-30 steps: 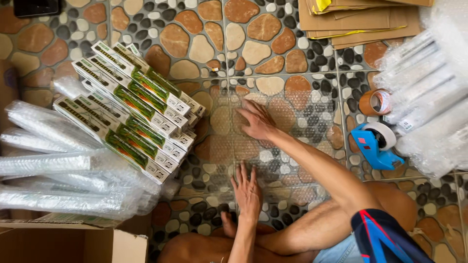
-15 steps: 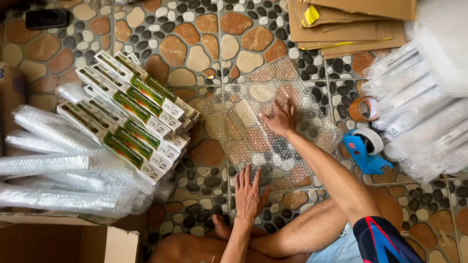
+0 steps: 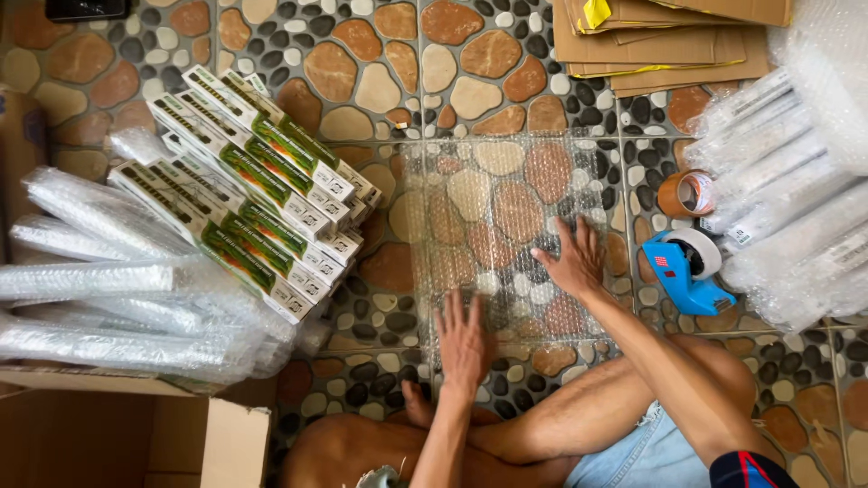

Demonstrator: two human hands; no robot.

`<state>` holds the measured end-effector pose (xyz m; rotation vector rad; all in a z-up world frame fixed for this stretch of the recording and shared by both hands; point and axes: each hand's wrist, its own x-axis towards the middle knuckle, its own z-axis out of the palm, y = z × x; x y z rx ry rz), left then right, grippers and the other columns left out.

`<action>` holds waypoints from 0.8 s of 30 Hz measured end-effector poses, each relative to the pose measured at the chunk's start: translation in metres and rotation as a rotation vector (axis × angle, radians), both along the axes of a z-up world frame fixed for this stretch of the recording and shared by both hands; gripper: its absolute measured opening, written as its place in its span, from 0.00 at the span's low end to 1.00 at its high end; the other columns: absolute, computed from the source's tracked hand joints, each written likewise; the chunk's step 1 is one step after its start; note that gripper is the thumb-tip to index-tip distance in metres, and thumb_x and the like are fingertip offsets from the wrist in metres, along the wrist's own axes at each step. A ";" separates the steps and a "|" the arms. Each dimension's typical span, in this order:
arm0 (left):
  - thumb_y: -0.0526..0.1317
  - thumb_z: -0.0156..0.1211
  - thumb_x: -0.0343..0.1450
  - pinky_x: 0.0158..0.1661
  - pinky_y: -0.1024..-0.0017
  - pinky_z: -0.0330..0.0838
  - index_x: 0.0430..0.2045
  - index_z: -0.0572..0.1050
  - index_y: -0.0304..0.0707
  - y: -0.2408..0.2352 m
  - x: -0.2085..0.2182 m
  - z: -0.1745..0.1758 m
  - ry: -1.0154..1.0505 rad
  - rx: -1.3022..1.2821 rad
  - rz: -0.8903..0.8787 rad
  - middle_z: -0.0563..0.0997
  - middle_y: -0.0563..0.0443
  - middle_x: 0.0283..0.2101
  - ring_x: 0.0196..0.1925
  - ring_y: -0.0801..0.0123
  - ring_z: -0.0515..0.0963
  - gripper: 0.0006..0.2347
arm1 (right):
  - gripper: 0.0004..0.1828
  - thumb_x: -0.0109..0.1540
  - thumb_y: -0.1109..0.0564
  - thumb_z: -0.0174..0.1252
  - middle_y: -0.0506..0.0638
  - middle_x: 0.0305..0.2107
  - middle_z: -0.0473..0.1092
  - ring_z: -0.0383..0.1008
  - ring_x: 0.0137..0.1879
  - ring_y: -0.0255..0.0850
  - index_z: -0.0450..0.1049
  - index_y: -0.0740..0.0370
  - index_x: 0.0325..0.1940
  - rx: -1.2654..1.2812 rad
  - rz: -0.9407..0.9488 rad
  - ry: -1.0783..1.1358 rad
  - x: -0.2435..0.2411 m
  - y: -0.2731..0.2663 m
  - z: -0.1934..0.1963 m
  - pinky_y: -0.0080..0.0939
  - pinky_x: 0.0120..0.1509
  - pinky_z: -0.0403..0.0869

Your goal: The person takes small rectangular boxes from a cardboard box and wraps each one individually in bubble wrap. They use a tape dispenser to secure the bubble wrap around each item and place the wrapped items into the box.

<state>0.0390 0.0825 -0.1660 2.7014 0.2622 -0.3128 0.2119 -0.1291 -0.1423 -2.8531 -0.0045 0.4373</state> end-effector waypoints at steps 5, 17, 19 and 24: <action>0.44 0.56 0.75 0.68 0.38 0.51 0.74 0.58 0.47 0.003 -0.012 -0.007 -0.125 0.145 -0.069 0.43 0.28 0.80 0.81 0.39 0.45 0.29 | 0.46 0.63 0.31 0.61 0.68 0.77 0.48 0.50 0.79 0.68 0.59 0.52 0.79 -0.017 -0.029 -0.028 0.004 0.030 0.001 0.84 0.73 0.52; 0.47 0.38 0.79 0.66 0.26 0.42 0.67 0.68 0.50 -0.008 -0.013 -0.069 0.044 0.076 0.040 0.59 0.32 0.75 0.81 0.37 0.44 0.21 | 0.36 0.65 0.26 0.58 0.62 0.42 0.77 0.82 0.46 0.51 0.77 0.62 0.54 0.740 0.552 -0.314 0.009 0.360 0.158 0.50 0.51 0.82; 0.46 0.37 0.79 0.68 0.28 0.41 0.67 0.67 0.49 -0.014 -0.009 -0.098 -0.002 0.085 0.059 0.58 0.33 0.75 0.81 0.39 0.44 0.21 | 0.40 0.63 0.32 0.64 0.64 0.46 0.75 0.79 0.51 0.53 0.70 0.66 0.63 0.474 0.545 -0.295 0.003 0.390 0.165 0.54 0.56 0.77; 0.43 0.33 0.82 0.73 0.37 0.37 0.70 0.63 0.45 -0.023 -0.021 -0.158 -0.187 0.105 0.151 0.57 0.39 0.77 0.82 0.46 0.42 0.20 | 0.24 0.67 0.51 0.59 0.57 0.43 0.69 0.73 0.50 0.52 0.70 0.69 0.63 0.081 0.542 -0.381 0.024 0.414 0.086 0.52 0.52 0.69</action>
